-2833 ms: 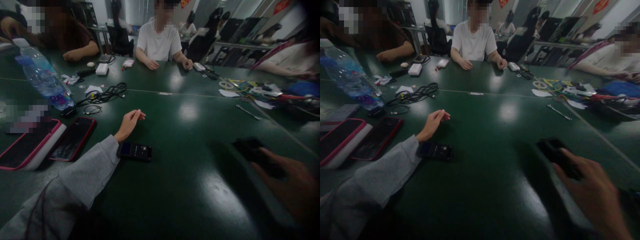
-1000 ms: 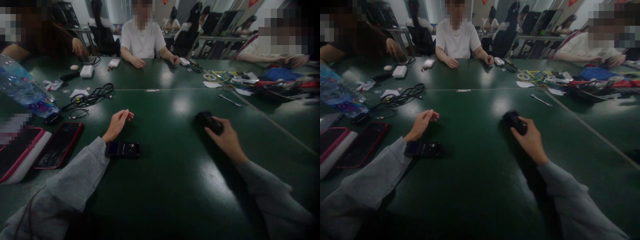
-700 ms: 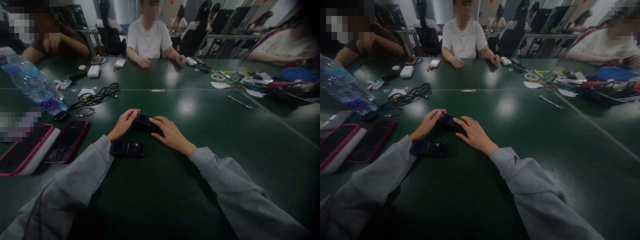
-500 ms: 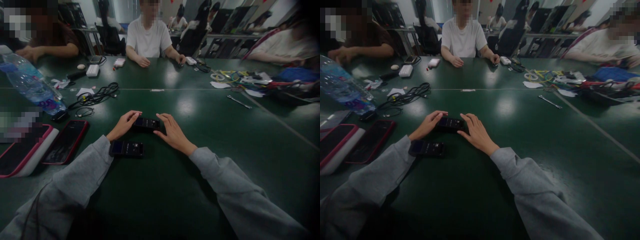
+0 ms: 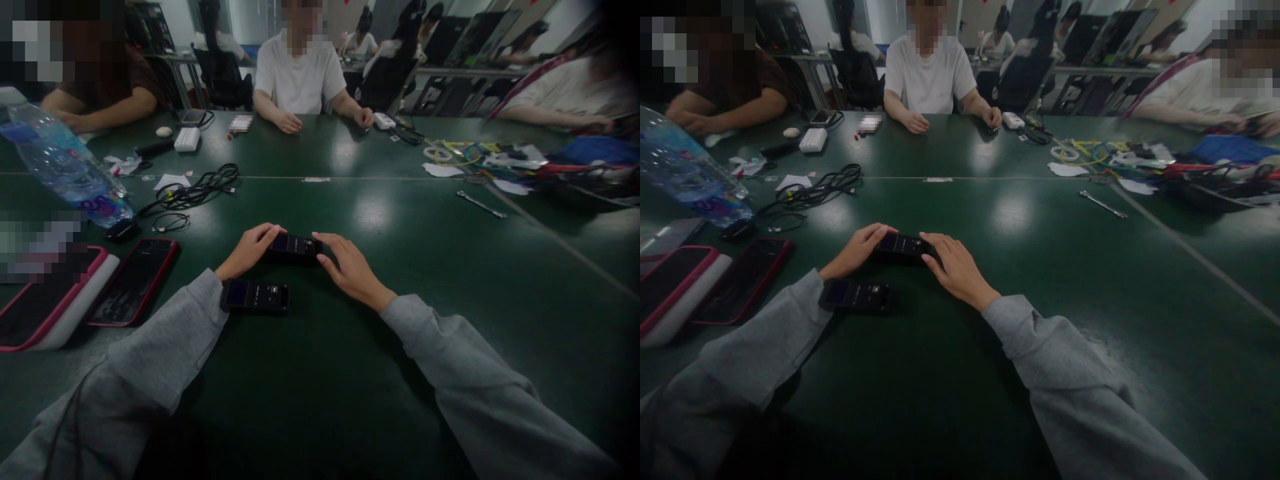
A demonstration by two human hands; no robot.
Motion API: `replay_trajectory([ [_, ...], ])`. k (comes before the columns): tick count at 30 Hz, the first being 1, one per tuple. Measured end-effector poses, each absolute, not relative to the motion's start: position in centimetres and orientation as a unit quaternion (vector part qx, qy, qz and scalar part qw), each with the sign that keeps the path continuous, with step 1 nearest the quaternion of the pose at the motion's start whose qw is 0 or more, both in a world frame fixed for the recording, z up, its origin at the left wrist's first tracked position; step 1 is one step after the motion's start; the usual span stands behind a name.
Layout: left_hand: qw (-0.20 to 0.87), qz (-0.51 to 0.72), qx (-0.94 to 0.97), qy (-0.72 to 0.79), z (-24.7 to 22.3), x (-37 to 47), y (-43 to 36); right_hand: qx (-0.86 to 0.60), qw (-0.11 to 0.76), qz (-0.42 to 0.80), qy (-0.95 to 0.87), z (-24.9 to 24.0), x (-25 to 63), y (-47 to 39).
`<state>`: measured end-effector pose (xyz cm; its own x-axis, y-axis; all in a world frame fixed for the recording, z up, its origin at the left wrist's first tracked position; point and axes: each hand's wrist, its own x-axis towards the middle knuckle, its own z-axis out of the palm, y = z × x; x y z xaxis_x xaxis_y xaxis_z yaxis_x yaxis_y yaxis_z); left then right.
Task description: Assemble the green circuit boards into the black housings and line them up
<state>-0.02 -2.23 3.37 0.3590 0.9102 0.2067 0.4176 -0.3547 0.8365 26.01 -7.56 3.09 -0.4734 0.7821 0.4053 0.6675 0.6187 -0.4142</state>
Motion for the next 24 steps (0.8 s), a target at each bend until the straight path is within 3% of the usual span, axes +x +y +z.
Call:
replay_trajectory([
  [24,0.367,0.371,0.727,0.447,3.14,0.07,-2.14,-0.435,0.278,0.081,-0.853,3.02,25.76,-7.69],
])
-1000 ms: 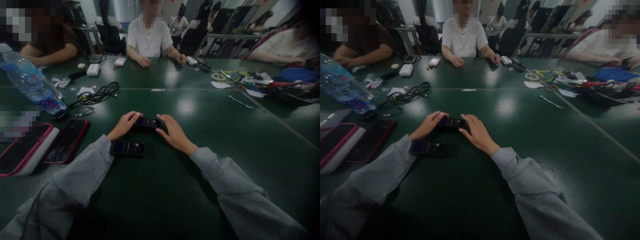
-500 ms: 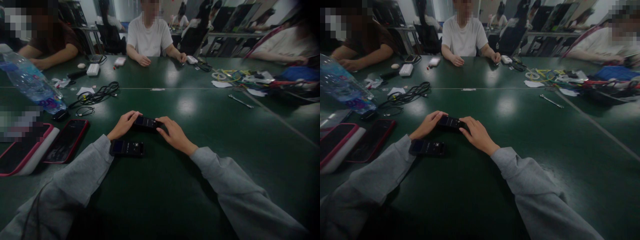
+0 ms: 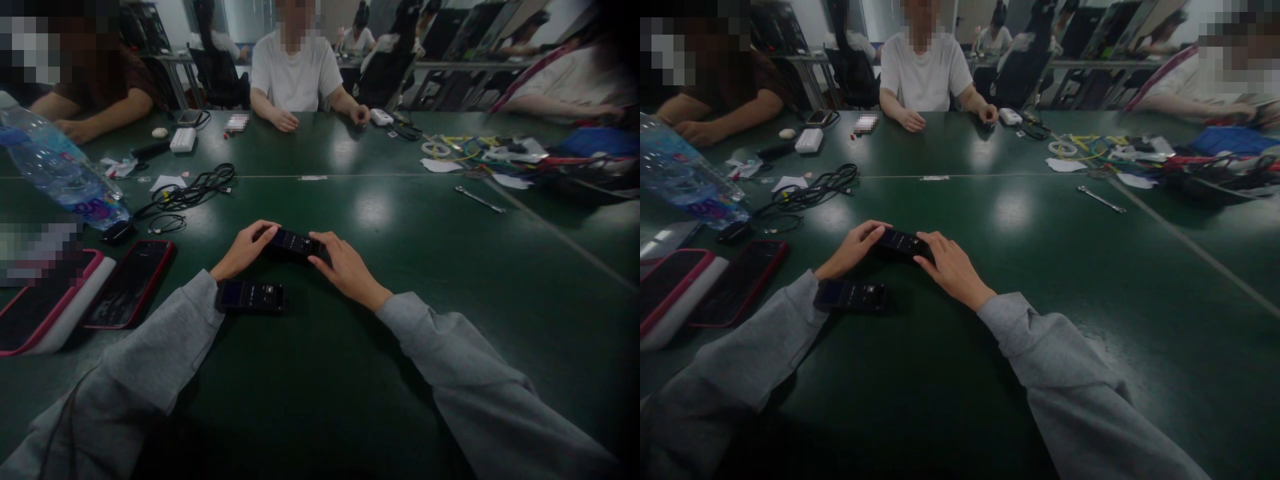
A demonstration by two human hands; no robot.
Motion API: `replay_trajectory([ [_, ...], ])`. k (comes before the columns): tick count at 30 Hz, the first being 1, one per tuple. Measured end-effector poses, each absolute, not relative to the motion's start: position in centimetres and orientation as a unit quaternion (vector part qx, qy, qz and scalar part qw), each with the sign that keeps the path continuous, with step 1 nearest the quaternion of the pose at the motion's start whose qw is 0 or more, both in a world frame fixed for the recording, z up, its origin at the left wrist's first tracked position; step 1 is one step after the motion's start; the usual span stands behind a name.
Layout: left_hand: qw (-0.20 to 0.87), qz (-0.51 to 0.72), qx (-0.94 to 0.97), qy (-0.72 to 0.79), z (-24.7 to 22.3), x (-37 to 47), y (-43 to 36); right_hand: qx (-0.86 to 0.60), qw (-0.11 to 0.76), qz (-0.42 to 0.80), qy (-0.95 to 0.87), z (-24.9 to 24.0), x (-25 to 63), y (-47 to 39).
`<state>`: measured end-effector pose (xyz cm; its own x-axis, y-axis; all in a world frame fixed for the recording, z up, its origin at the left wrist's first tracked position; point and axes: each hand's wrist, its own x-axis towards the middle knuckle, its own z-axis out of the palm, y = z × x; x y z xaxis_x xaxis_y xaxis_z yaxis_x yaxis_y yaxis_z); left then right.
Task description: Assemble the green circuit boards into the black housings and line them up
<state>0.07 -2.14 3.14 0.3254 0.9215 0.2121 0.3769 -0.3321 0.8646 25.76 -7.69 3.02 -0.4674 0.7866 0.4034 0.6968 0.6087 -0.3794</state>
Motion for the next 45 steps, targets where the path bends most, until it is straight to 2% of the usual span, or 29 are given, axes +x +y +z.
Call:
replay_trajectory([
  [20,0.349,0.344,0.741,0.459,3.2,0.0,-2.0,-0.485,0.282,0.047,-0.827,2.2,25.8,-7.0],
  [31,0.375,0.322,0.738,0.459,3.2,-0.2,-2.3,-0.477,0.290,0.046,-0.829,2.5,25.9,-7.2],
  [36,0.338,0.372,0.730,0.463,2.9,-0.1,-2.1,-0.457,0.283,0.057,-0.841,2.6,25.8,-7.2],
  [40,0.300,0.460,0.689,0.473,1.8,-0.3,-1.3,-0.407,0.237,0.057,-0.880,3.1,25.6,-7.7],
  [45,0.316,0.508,0.640,0.483,0.7,-0.7,-0.5,-0.388,0.201,0.052,-0.898,3.5,25.5,-8.0],
])
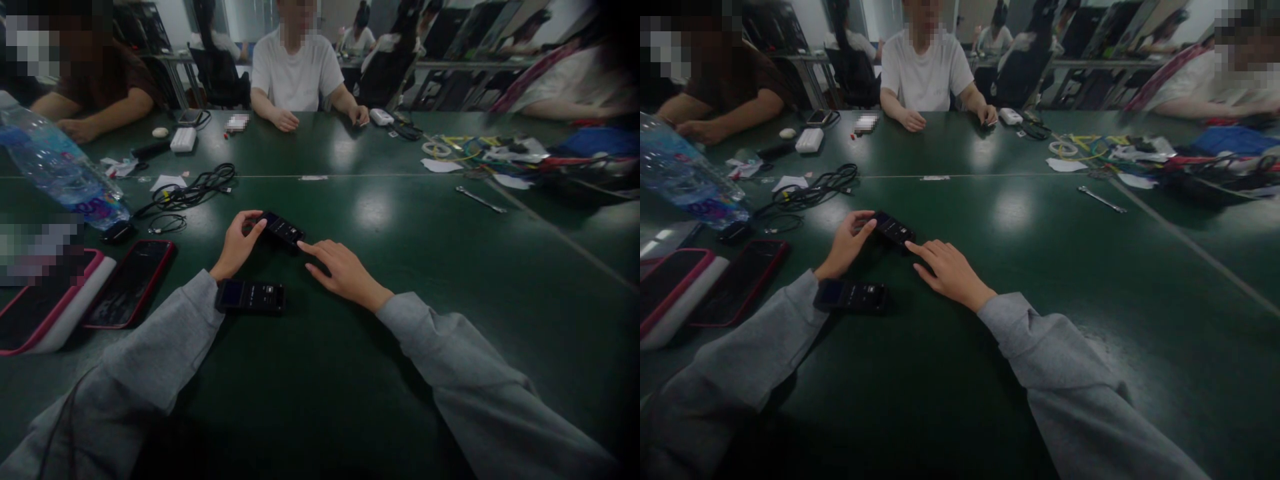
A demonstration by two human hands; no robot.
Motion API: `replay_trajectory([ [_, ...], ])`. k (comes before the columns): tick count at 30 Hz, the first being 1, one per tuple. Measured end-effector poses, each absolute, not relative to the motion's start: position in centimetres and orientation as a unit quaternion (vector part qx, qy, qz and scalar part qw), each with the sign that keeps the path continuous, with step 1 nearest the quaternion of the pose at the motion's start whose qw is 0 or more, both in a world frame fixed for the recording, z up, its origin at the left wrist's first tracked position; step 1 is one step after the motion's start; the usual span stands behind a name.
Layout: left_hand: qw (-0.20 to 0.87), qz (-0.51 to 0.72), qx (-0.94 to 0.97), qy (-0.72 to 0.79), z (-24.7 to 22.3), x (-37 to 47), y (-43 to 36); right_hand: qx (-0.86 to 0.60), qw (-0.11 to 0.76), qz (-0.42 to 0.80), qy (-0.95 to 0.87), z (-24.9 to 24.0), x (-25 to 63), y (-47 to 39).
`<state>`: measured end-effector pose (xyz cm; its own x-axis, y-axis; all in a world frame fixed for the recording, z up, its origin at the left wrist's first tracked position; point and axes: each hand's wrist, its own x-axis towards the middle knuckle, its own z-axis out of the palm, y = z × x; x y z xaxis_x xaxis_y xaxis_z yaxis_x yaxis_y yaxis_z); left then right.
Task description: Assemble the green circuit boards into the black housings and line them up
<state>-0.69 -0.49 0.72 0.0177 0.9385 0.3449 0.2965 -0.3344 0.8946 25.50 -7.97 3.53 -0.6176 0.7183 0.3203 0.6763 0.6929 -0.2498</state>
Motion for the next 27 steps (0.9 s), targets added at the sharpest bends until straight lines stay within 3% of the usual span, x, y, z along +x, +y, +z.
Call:
replay_trajectory([
  [14,0.358,0.521,0.632,0.449,1.02,-0.75,-0.46,-0.365,0.150,0.020,-0.918,3.42,25.57,-7.91],
  [27,0.384,0.528,0.617,0.440,1.27,-0.53,-0.56,-0.375,0.154,0.032,-0.914,3.44,25.47,-7.79],
])
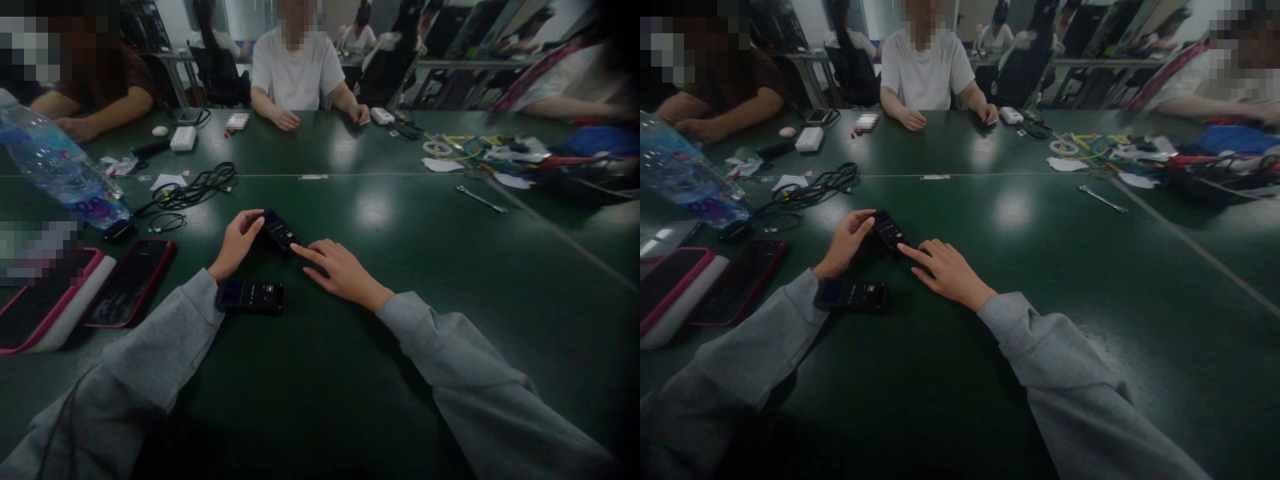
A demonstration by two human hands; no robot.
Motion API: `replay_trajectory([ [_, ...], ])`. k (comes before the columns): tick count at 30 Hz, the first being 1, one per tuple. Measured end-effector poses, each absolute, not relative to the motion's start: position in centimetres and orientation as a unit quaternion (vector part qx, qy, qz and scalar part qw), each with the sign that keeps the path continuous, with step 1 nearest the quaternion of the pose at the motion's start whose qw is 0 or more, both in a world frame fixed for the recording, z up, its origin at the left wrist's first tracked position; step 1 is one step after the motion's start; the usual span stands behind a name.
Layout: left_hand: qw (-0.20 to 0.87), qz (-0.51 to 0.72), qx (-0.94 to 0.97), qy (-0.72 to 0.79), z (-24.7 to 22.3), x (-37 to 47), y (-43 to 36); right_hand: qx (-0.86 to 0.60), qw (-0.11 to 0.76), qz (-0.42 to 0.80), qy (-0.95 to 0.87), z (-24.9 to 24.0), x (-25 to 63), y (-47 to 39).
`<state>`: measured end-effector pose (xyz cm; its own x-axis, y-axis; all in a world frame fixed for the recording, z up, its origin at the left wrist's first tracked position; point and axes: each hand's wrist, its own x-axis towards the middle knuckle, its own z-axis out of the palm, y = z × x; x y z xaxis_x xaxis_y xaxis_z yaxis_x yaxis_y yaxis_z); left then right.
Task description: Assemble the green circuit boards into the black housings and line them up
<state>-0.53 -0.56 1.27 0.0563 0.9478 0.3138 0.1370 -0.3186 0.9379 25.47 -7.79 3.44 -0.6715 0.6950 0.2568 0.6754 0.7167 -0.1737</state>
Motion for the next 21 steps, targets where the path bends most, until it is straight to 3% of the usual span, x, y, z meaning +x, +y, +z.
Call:
replay_trajectory([
  [21,0.374,0.494,0.655,0.432,1.14,-0.65,-0.65,-0.379,0.146,0.034,-0.913,3.34,25.60,-7.65],
])
